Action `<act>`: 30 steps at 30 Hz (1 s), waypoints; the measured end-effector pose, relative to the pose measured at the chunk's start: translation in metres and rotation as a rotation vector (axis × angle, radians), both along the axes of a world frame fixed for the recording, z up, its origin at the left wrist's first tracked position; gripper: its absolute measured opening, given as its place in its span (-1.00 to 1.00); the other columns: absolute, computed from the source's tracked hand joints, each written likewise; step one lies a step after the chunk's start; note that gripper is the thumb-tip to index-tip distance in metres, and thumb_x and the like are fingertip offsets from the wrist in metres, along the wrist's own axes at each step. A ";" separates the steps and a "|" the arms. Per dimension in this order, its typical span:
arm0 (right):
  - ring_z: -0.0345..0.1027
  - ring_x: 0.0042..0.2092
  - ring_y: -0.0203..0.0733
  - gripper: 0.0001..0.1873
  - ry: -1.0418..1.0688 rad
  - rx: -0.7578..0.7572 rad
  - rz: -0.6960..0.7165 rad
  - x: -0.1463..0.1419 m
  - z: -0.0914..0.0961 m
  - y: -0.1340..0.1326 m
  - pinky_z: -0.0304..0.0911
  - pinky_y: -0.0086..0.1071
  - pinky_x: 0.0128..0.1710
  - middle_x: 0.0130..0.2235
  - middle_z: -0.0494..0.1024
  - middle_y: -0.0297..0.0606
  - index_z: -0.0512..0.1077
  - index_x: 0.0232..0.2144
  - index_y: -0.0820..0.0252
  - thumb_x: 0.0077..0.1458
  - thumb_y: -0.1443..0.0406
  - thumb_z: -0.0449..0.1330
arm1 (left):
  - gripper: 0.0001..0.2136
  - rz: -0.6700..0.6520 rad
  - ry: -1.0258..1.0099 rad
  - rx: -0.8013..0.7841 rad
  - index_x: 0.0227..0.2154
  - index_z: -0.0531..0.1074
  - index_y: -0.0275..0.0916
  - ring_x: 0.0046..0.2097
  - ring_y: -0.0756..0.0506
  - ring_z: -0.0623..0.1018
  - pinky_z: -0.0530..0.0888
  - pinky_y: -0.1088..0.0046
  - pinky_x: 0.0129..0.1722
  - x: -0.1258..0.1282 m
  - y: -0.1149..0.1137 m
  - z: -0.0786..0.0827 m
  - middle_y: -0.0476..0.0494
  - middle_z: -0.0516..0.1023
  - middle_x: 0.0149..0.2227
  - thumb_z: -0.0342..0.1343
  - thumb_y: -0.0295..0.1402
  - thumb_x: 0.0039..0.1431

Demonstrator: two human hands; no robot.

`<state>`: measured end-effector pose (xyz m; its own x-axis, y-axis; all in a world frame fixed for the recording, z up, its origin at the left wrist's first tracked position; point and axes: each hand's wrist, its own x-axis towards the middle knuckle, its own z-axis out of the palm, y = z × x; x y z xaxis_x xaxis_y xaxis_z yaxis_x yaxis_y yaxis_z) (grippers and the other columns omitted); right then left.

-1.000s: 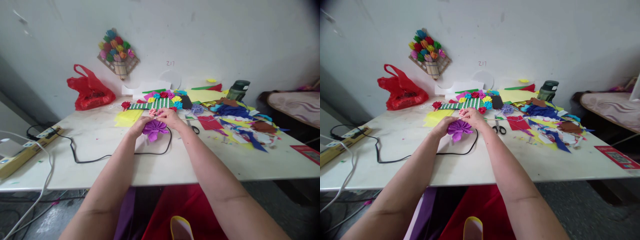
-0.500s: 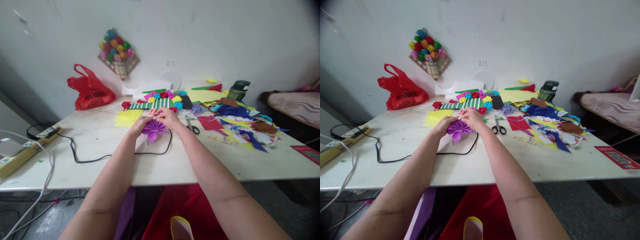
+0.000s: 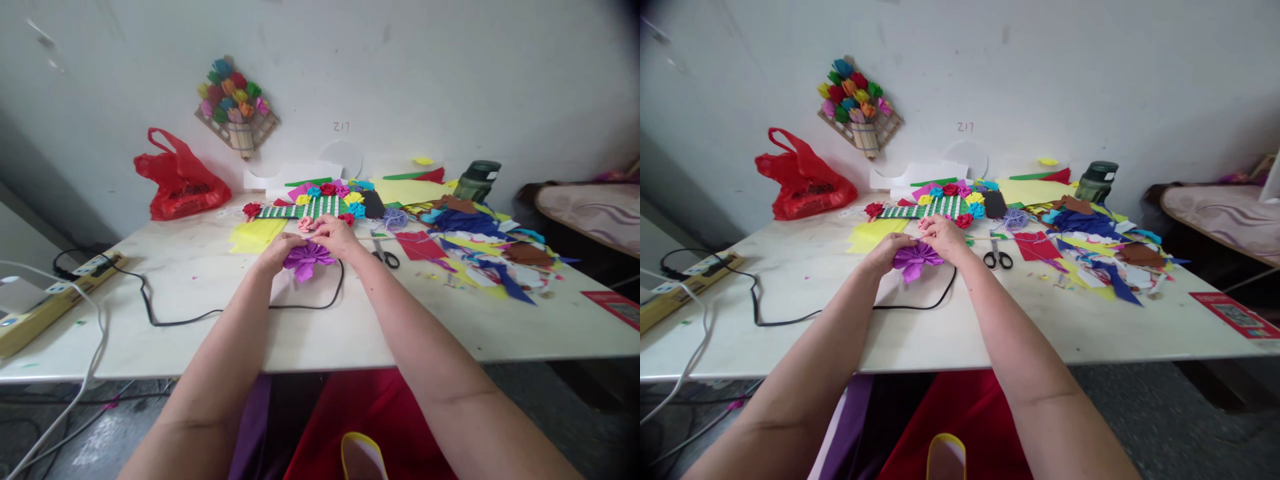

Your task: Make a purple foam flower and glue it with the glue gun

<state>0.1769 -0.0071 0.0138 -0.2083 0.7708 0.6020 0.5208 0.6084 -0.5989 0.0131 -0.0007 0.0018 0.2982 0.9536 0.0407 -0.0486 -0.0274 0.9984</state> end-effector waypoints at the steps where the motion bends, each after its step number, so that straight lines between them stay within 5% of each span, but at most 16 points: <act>1: 0.39 -0.19 -0.25 -0.90 0.007 -0.006 0.000 0.000 0.000 0.000 0.27 -0.37 -0.21 -0.27 0.49 -0.32 0.52 -0.60 0.16 -0.18 0.44 0.27 | -0.82 0.004 -0.003 -0.002 -0.71 0.27 -0.31 -0.65 0.10 0.24 0.13 0.55 -0.64 0.000 0.000 0.000 0.04 0.26 -0.69 0.19 -0.42 -0.25; 18: 0.39 -0.20 -0.25 -0.92 -0.006 -0.016 -0.014 0.000 -0.002 0.002 0.29 -0.37 -0.23 -0.25 0.50 -0.32 0.52 -0.59 0.16 -0.18 0.42 0.26 | -0.73 -0.042 -0.007 0.007 -0.64 0.38 -0.36 -0.65 0.11 0.25 0.11 0.57 -0.66 0.001 -0.007 0.006 0.01 0.31 -0.68 0.27 -0.24 -0.21; 30: 0.38 -0.18 -0.24 -0.81 -0.102 -0.020 0.127 0.013 0.006 0.002 0.26 -0.34 -0.10 -0.34 0.54 -0.25 0.56 -0.54 0.17 -0.03 0.41 0.16 | -0.70 -0.049 0.137 0.082 -0.63 0.35 -0.33 -0.69 0.12 0.17 -0.01 0.53 -0.68 -0.001 -0.009 0.008 0.05 0.24 -0.72 0.24 -0.17 -0.18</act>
<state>0.1901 -0.0049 0.0199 -0.3639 0.7458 0.5580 0.4990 0.6619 -0.5593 0.0120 -0.0100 0.0102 0.3520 0.9331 0.0734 0.0849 -0.1100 0.9903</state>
